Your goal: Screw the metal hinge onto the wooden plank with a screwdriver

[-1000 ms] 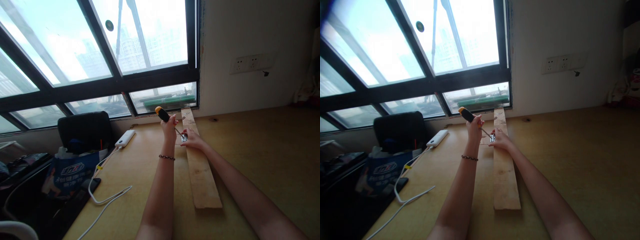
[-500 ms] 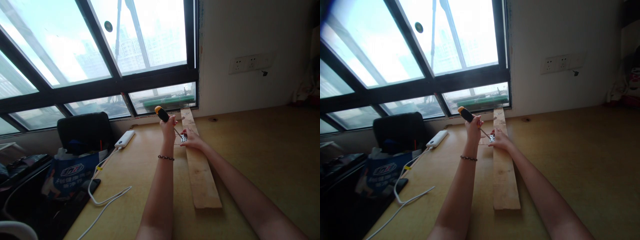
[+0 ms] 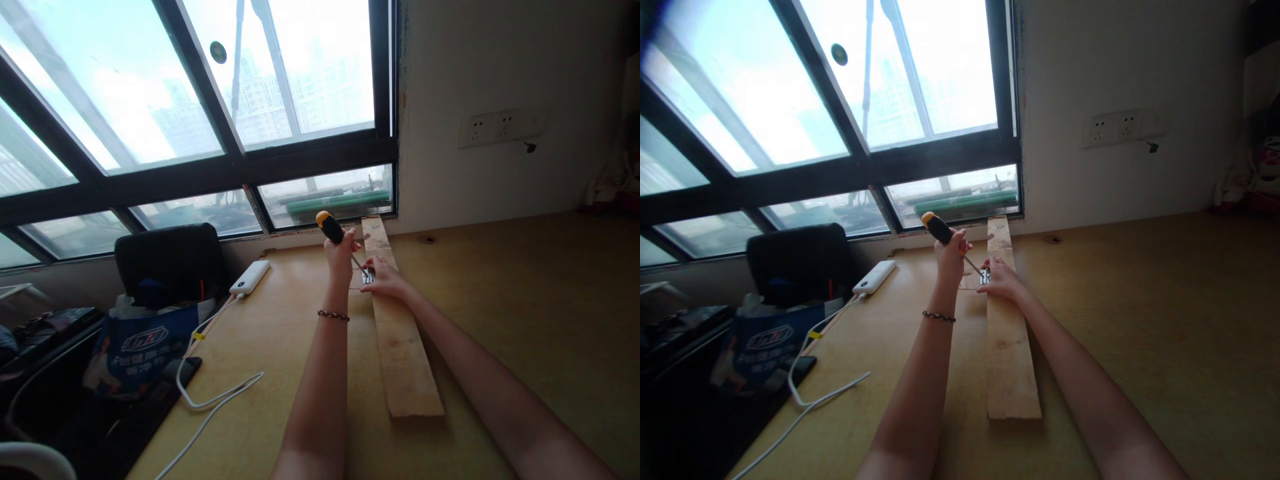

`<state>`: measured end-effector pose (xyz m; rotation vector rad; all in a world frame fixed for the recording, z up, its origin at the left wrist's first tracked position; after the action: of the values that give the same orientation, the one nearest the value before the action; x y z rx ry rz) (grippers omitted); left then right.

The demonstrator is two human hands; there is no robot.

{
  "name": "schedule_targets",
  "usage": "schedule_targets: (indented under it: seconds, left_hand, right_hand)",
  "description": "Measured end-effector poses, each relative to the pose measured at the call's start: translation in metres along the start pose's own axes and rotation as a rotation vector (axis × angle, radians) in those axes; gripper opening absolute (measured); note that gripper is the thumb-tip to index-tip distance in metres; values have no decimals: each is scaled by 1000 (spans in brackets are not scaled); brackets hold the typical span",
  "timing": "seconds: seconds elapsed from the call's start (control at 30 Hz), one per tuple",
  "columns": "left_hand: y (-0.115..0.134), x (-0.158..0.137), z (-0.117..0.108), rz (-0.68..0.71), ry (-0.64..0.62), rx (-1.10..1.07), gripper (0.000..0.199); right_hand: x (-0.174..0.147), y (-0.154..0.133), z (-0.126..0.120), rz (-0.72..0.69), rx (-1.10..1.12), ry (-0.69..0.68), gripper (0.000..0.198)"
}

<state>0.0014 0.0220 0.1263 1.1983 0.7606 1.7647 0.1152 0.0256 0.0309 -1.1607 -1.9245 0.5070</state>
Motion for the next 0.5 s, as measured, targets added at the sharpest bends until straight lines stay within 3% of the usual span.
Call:
schedule_targets:
  seconds: [0.27,0.5]
  left_hand:
    - [4,2,7,74,-119,183,25]
    - [12,1,8,122,-117,334,37]
  right_hand:
    - [0,0,-1,21,32,0,67]
    - [-1,0,-1,21,29,5,68]
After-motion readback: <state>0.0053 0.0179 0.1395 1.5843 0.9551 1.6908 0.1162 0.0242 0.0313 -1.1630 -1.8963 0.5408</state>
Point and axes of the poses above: each hand's wrist, its own x-axis towards the middle knuckle, its own z-axis out of the palm, y = z × x, the point moved 8 cm from there along x, towards the middle knuckle, and after that the axes turned 8 degrees about x, right-handed, at the moved point
